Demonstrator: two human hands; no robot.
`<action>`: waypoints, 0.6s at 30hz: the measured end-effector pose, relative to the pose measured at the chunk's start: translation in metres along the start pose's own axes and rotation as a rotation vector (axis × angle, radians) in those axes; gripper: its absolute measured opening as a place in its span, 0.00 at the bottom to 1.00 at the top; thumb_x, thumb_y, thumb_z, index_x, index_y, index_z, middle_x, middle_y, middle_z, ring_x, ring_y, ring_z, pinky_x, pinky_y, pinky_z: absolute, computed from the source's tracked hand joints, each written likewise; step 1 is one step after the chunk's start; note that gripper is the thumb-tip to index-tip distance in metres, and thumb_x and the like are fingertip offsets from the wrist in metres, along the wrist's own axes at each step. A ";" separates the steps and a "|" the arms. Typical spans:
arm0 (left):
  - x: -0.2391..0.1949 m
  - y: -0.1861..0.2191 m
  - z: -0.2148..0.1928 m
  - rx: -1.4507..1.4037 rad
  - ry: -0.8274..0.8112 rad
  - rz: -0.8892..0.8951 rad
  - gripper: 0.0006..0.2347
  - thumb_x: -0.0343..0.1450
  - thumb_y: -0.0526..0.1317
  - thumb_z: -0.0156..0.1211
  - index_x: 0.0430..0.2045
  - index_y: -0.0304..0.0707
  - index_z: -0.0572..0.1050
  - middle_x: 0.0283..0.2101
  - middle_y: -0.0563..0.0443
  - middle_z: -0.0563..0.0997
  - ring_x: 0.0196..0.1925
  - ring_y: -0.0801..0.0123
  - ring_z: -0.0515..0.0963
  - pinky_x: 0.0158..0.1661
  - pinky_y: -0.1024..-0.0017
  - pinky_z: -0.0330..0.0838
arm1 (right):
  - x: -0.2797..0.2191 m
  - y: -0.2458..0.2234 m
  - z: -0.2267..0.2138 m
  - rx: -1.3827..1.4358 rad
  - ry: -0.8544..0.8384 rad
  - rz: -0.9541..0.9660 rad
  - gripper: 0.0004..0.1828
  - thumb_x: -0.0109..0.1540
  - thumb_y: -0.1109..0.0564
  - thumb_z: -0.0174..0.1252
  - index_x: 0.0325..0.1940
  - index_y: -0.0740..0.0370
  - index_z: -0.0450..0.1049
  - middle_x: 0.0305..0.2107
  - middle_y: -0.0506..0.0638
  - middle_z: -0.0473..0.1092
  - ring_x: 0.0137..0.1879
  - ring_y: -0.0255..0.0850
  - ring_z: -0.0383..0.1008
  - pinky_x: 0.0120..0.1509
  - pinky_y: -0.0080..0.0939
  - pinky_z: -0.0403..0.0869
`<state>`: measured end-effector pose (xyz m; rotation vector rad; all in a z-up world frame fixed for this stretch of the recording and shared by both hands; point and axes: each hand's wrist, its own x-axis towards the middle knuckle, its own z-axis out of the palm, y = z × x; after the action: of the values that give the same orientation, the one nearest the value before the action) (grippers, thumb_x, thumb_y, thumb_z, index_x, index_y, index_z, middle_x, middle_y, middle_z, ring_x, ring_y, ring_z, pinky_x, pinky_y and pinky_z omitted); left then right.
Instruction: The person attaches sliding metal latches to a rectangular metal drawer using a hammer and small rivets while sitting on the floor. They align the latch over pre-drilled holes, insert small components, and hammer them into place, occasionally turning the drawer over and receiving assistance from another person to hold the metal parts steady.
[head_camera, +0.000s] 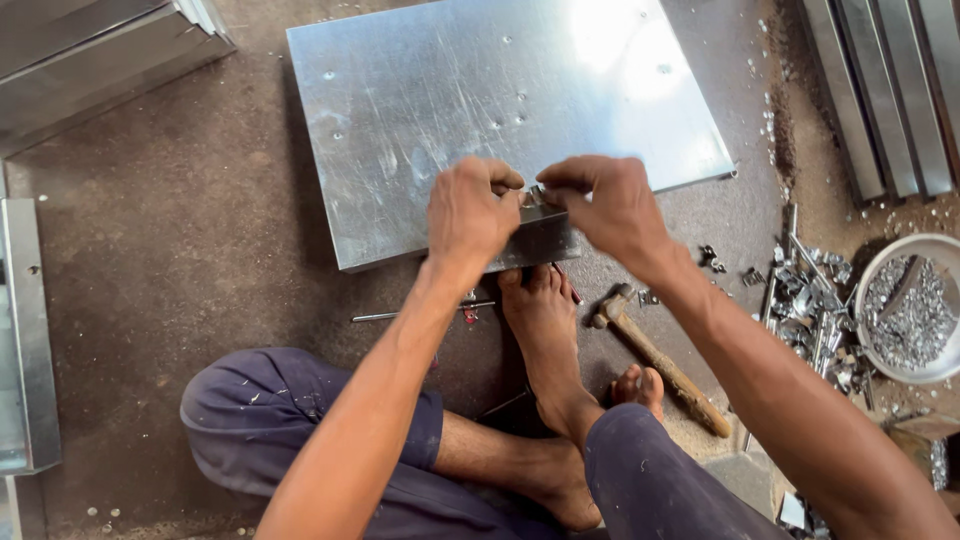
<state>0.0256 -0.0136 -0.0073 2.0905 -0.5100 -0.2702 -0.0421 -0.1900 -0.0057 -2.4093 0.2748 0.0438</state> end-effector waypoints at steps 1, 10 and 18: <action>-0.010 0.007 -0.006 -0.008 0.098 0.087 0.06 0.63 0.35 0.70 0.32 0.38 0.85 0.33 0.45 0.86 0.32 0.63 0.85 0.36 0.66 0.78 | -0.009 -0.003 0.003 -0.116 0.026 -0.133 0.16 0.64 0.60 0.61 0.56 0.58 0.79 0.38 0.53 0.80 0.39 0.40 0.79 0.41 0.34 0.79; -0.081 -0.028 -0.048 -1.472 0.381 -0.705 0.11 0.69 0.33 0.61 0.43 0.28 0.74 0.41 0.45 0.81 0.41 0.65 0.85 0.39 0.73 0.81 | -0.035 0.023 0.031 -0.534 0.229 -0.630 0.31 0.59 0.40 0.63 0.60 0.59 0.73 0.44 0.56 0.74 0.49 0.48 0.71 0.55 0.52 0.71; -0.102 0.107 -0.029 -1.119 -0.580 -0.203 0.21 0.79 0.46 0.64 0.51 0.16 0.79 0.46 0.31 0.85 0.39 0.53 0.86 0.27 0.73 0.76 | 0.003 -0.039 -0.072 0.732 0.891 -0.368 0.18 0.63 0.68 0.75 0.47 0.60 0.71 0.37 0.47 0.70 0.38 0.34 0.71 0.47 0.36 0.78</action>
<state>-0.0804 0.0039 0.0976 0.9388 -0.3391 -1.0301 -0.0339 -0.2092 0.0742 -1.5743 0.1853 -1.1118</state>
